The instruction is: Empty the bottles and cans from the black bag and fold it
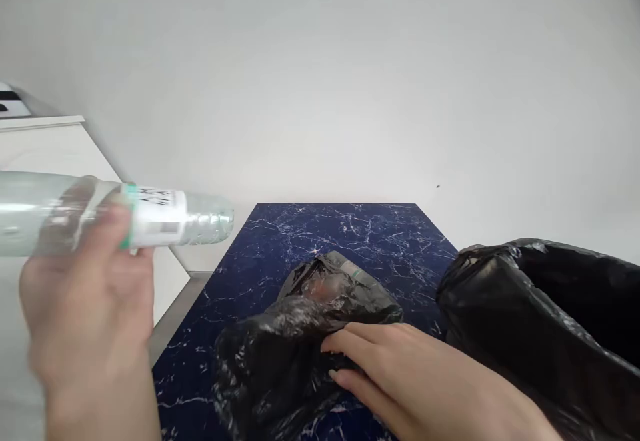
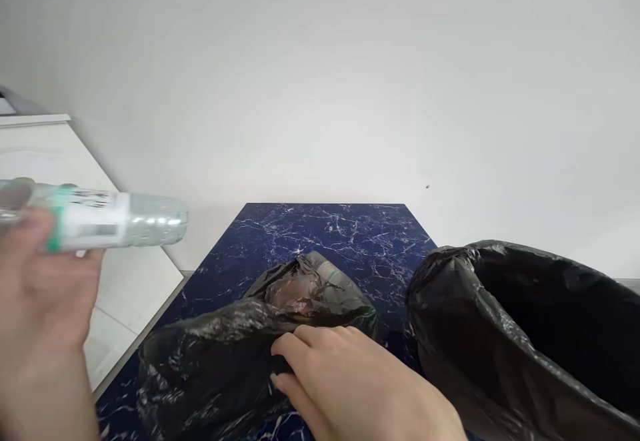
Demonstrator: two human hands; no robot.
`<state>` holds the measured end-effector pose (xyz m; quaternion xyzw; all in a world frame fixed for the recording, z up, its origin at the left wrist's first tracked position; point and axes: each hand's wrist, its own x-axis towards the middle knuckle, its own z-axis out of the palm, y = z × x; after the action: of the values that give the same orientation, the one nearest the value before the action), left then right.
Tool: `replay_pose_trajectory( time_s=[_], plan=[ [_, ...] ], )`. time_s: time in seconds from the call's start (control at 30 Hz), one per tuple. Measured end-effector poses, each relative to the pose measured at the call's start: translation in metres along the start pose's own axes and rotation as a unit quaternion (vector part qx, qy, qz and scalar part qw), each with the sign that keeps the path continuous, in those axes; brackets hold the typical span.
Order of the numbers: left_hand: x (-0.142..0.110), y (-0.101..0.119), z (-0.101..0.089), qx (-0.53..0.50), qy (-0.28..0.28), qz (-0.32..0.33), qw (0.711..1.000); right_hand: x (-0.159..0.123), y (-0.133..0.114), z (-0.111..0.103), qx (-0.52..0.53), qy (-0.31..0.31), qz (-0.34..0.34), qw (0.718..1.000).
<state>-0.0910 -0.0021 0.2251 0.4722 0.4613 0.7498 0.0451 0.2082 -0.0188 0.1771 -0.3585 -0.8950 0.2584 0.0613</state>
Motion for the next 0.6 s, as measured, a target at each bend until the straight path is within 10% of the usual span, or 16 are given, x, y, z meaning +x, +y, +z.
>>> replay_pose_trajectory(
  time_s=[0.27, 0.6],
  plan=[
    [0.01, -0.09, 0.004, 0.343, -0.185, -0.171, 0.905, 0.032, 0.008, 0.021, -0.05, -0.024, -0.003, 0.998],
    [0.016, -0.172, 0.0, 0.426, -0.171, -0.19, 0.868, 0.038, 0.029, 0.026, 0.007, 0.001, 0.014, 1.0]
  ],
)
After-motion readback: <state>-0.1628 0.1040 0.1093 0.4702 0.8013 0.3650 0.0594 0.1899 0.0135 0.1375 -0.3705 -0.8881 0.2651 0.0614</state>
